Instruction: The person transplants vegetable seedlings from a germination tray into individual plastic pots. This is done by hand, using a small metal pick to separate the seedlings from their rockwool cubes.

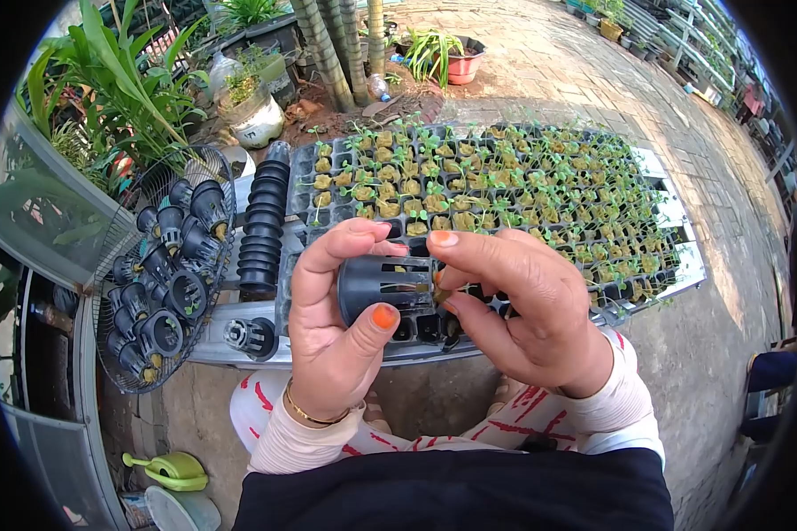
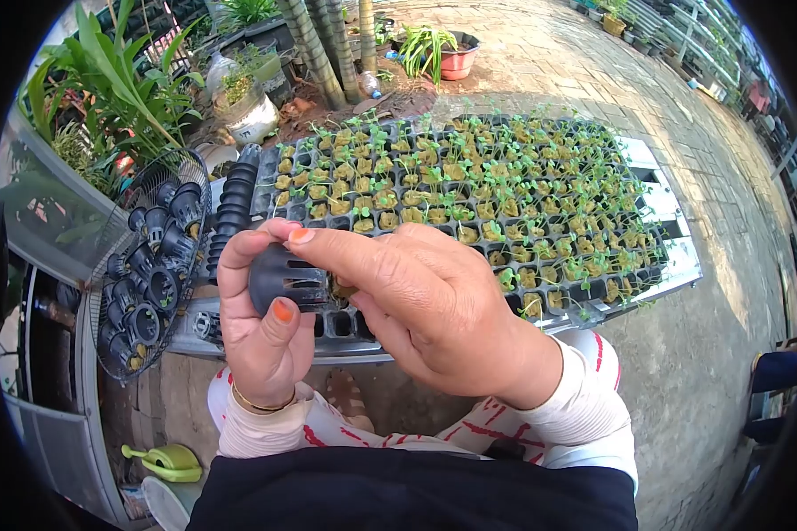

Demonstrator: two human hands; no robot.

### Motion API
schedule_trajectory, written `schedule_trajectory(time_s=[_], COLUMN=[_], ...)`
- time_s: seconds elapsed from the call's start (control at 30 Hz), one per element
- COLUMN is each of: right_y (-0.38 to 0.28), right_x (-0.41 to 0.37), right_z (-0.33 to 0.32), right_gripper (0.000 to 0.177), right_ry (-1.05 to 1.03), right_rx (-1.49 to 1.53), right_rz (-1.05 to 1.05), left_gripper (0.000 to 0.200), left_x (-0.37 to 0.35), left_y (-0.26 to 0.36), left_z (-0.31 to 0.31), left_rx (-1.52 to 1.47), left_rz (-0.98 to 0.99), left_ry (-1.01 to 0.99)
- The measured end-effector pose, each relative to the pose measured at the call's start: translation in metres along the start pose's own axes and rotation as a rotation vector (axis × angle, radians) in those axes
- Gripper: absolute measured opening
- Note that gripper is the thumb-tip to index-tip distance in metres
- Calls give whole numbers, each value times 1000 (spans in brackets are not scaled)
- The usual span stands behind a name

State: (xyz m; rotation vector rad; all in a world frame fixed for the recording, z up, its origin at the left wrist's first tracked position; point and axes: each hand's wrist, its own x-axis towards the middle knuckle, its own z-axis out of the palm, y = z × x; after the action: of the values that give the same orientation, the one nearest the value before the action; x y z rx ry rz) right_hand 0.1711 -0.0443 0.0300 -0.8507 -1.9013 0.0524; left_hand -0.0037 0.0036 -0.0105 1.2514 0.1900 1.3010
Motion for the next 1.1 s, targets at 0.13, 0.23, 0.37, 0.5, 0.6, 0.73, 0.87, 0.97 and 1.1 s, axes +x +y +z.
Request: schedule_trajectory(time_s=[0.13,0.23,0.37,0.5,0.6,0.73,0.87,0.97,1.1], right_y=[-9,-6,-6,0,1,1,-1,-2,-3], right_x=[1,1,0,-4,-4,-1,-1,-1,-1], right_z=[-10,-15,-16,-13,-14,-16,-12,-10,-10], right_gripper=[54,41,28,27,28,30,29,29,28], right_ry=[2,23,-31,-21,-31,-80,-69,-56,-81], right_rx=[116,121,175,167,214,217,267,244,259], right_rz=[247,238,307,315,347,330,344,337,405], left_gripper=[67,75,82,85,84,84,88,92,97], left_x=[3,3,4,2,1,1,-1,0,-2], left_y=[3,5,5,7,8,8,8,8,6], left_z=[-2,-4,-4,-3,0,0,0,3,3], left_rx=[16,65,143,318,319,352,297,201,80], left_rz=[32,61,91,179,214,222,183,123,35], left_ry=[5,-4,-26,-59,-98,-137,-117,-57,-5])
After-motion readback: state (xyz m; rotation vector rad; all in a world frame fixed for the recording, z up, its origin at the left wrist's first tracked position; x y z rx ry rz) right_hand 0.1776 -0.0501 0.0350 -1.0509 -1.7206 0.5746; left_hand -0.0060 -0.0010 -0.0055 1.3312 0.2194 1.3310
